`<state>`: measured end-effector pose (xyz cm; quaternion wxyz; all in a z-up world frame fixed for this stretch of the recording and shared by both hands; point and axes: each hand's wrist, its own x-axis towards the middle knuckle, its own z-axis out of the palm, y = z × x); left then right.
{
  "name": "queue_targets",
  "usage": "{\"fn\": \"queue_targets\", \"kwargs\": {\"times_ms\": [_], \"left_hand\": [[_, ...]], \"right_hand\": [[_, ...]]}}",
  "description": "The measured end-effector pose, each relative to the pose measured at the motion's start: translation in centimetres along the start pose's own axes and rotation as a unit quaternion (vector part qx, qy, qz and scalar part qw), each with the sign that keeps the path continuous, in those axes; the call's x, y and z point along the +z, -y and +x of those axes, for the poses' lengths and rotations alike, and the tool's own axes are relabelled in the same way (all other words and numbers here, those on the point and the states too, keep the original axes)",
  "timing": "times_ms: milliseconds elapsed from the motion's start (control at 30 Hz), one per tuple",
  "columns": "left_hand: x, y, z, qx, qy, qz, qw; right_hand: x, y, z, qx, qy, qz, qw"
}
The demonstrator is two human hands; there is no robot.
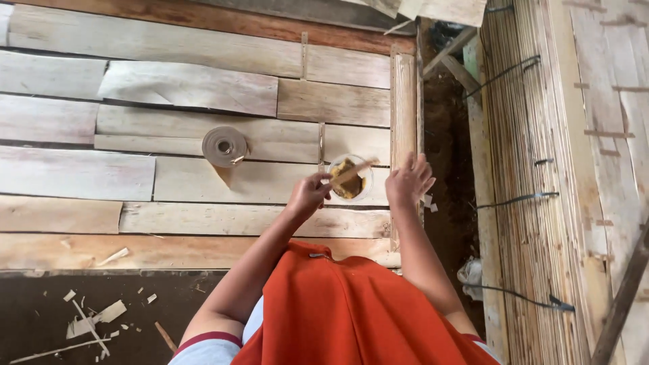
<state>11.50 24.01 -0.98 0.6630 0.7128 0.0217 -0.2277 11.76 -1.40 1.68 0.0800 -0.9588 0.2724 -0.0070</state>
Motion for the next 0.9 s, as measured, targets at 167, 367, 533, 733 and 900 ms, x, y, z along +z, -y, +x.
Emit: {"fn": "queue_targets", "kwargs": {"times_ms": [167,367,533,733,900], "left_hand": [[1.6,-3.0,1.2,-0.008,-0.007,0.202,0.979],[2.2,-5.1,1.3,-0.048,-0.006,0.324,0.945],[2.3,-4.4,1.1,-0.031,-0.013,0.322,0.946],[2.3,-9.9,-1.7,0.022,-0.013,0.156,0.987],[1.9,-15.2,-3.0,0.131,0.058,0.015,0.990]], "right_hand": [[1.7,0.6,-2.5,-0.268,-0.178,0.145,0.936],[3.9,3.4,-6.9,-0.493,-0.076,0.084,0.863],[5.4,2.8,-6.6,-0.501,-0.067,0.004,0.863],[6.0,3.1,-6.0,-0.450,0.027,-0.104,0.886],[8.8,2.2,-4.6,-0.403,0.181,-0.065,0.895]]}}
